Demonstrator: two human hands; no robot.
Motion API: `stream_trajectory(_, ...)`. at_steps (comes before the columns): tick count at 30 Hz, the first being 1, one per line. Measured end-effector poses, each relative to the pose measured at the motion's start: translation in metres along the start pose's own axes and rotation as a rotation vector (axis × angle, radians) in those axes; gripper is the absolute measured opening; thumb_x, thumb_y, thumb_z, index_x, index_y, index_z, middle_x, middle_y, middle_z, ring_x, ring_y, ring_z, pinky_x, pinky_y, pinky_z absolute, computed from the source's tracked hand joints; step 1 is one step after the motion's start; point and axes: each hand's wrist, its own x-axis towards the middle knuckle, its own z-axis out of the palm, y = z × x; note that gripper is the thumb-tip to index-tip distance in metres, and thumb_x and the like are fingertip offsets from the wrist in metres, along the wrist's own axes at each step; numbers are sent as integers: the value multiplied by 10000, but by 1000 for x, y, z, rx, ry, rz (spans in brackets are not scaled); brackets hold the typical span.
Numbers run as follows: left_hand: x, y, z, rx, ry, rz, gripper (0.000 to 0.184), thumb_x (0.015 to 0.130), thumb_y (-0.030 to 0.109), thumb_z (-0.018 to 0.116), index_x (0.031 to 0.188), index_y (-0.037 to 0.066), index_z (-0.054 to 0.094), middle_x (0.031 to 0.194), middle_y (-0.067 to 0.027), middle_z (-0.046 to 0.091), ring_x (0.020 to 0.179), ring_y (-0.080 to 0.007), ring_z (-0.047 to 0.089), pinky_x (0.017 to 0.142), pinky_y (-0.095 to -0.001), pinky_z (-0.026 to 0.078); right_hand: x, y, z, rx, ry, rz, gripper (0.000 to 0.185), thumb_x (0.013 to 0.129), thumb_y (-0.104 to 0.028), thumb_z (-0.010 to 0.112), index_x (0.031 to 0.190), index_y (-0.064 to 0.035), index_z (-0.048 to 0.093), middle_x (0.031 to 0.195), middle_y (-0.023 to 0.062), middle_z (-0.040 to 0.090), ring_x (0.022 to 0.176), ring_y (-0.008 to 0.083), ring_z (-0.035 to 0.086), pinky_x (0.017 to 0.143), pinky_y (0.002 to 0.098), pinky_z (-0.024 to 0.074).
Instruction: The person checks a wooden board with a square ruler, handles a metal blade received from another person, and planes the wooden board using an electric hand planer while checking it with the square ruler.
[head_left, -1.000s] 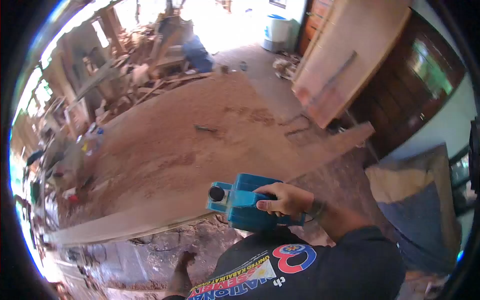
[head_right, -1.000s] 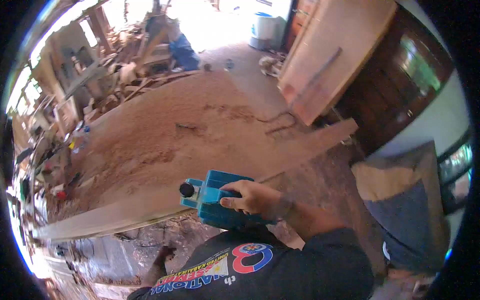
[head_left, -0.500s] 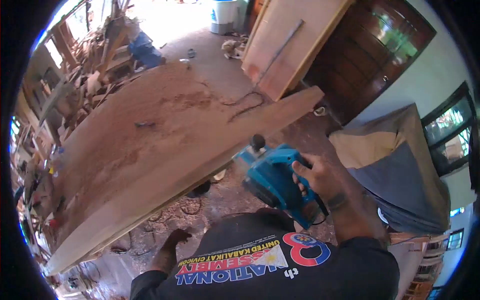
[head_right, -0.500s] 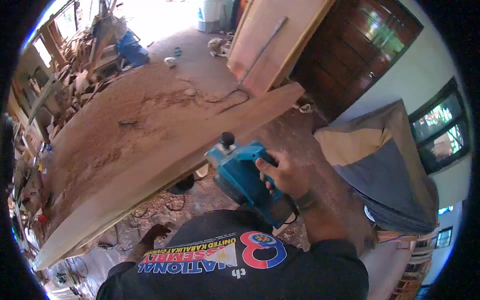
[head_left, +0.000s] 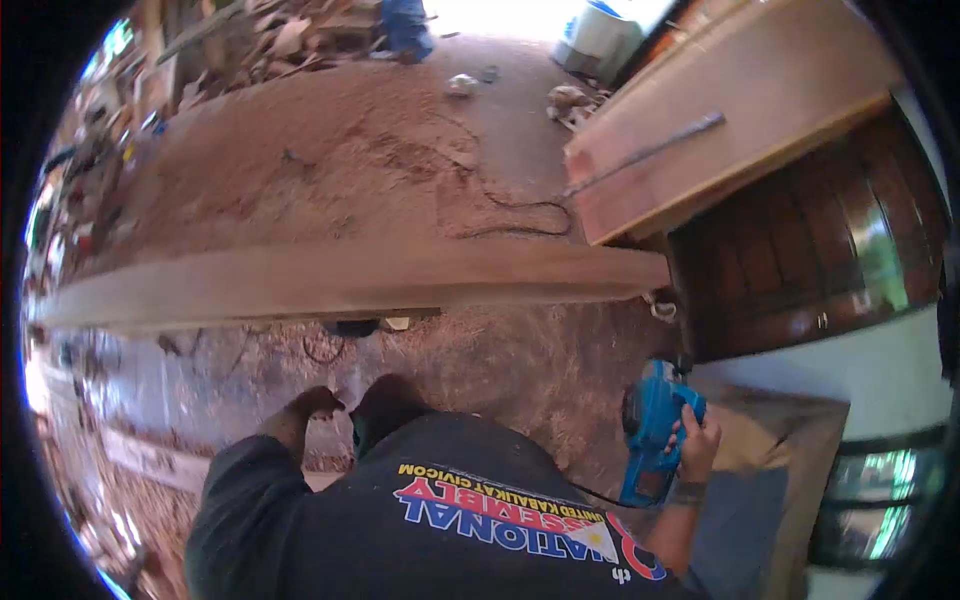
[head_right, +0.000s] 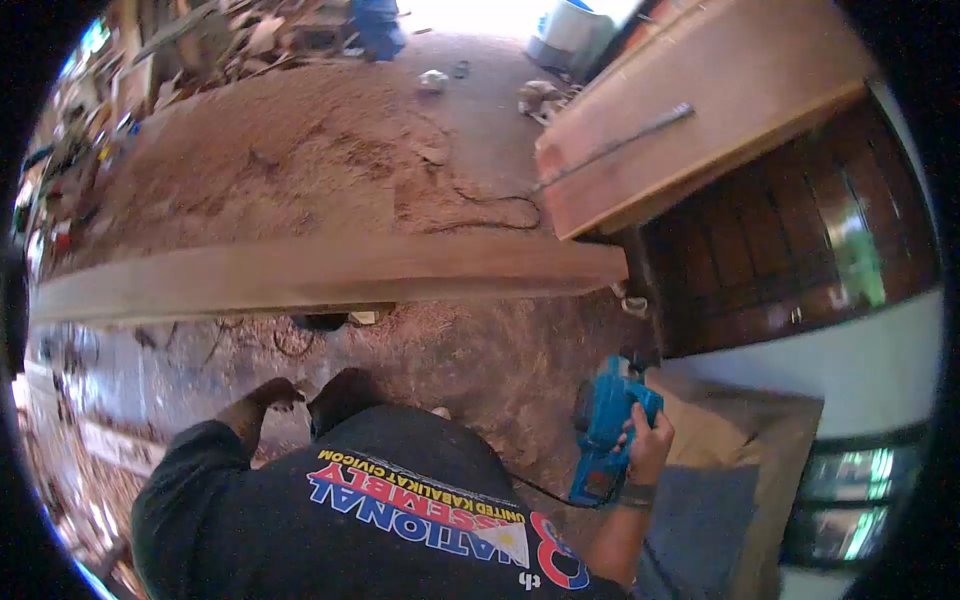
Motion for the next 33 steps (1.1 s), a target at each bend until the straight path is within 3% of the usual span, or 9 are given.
stream_trajectory(13, 12, 37, 28, -148, 115, -60, 505, 874, 527, 762, 973, 31, 775, 836, -123, 772, 634, -254, 713, 657, -421, 585, 247, 99, -70, -344, -54, -67, 184, 841, -105, 738, 982, -29, 645, 712, 68, 617, 494, 179, 581, 416, 351, 489)
stream_trajectory(17, 30, 39, 68, -258, 282, 48, 505, 858, 493, 776, 1034, 20, 758, 774, -130, 755, 625, -260, 713, 666, -422, 587, 320, 115, -70, -548, -140, -197, 208, 779, -57, 712, 972, -4, 655, 734, 85, 646, 507, 198, 610, 453, 372, 514)
stream_trajectory(18, 47, 26, 81, 40, 314, 255, 441, 863, 454, 763, 1100, 83, 733, 809, -125, 752, 666, -260, 722, 680, -429, 589, 339, 115, -65, -574, -155, -163, 218, 743, -39, 702, 957, -10, 676, 736, 82, 658, 527, 193, 626, 473, 363, 520)
stream_trajectory(19, 64, 14, 94, 339, 406, 452, 403, 868, 414, 749, 1166, 146, 707, 844, -120, 750, 707, -260, 731, 694, -436, 591, 365, 115, -55, -588, -201, -164, 213, 739, -36, 702, 950, -15, 681, 730, 79, 659, 532, 193, 630, 475, 360, 519)
stream_trajectory(22, 78, 24, 155, -200, 337, 264, 531, 835, 330, 720, 1359, 349, 640, 1003, -124, 744, 841, -293, 742, 735, -470, 594, 428, 83, -14, -714, -309, -197, 200, 727, -36, 700, 927, -35, 711, 726, 90, 684, 551, 212, 652, 516, 367, 532)
stream_trajectory(26, 72, 86, 259, -251, 455, 81, 469, 869, 313, 696, 1336, 338, 665, 966, -134, 751, 739, -291, 728, 692, -461, 593, 534, 68, 78, -958, -460, -376, 226, 725, -67, 680, 942, -37, 733, 842, 182, 733, 679, 270, 709, 685, 411, 565)
stream_trajectory(29, 47, 116, 341, -471, 201, 57, 368, 956, 350, 636, 1319, 316, 691, 936, -141, 765, 665, -235, 713, 670, -400, 598, 559, 33, 161, -945, -621, -811, 295, 725, -78, 671, 1008, -21, 731, 909, 188, 738, 829, 316, 722, 788, 421, 559)
stream_trajectory(31, 6, 169, 366, -335, 195, -12, 387, 940, 396, 674, 1285, 225, 710, 956, -139, 767, 747, -218, 726, 689, -393, 588, 576, 11, 229, -880, -828, -822, 413, 688, -60, 690, 1098, -32, 726, 961, 181, 738, 914, 328, 709, 854, 421, 542)
stream_trajectory(33, -37, 217, 385, -317, 170, -77, 450, 925, 443, 712, 1251, 133, 729, 977, -138, 769, 829, -201, 738, 708, -387, 578, 580, 3, 296, -672, -847, -1153, 471, 699, -67, 691, 1169, -39, 710, 977, 183, 737, 901, 319, 710, 837, 415, 546)
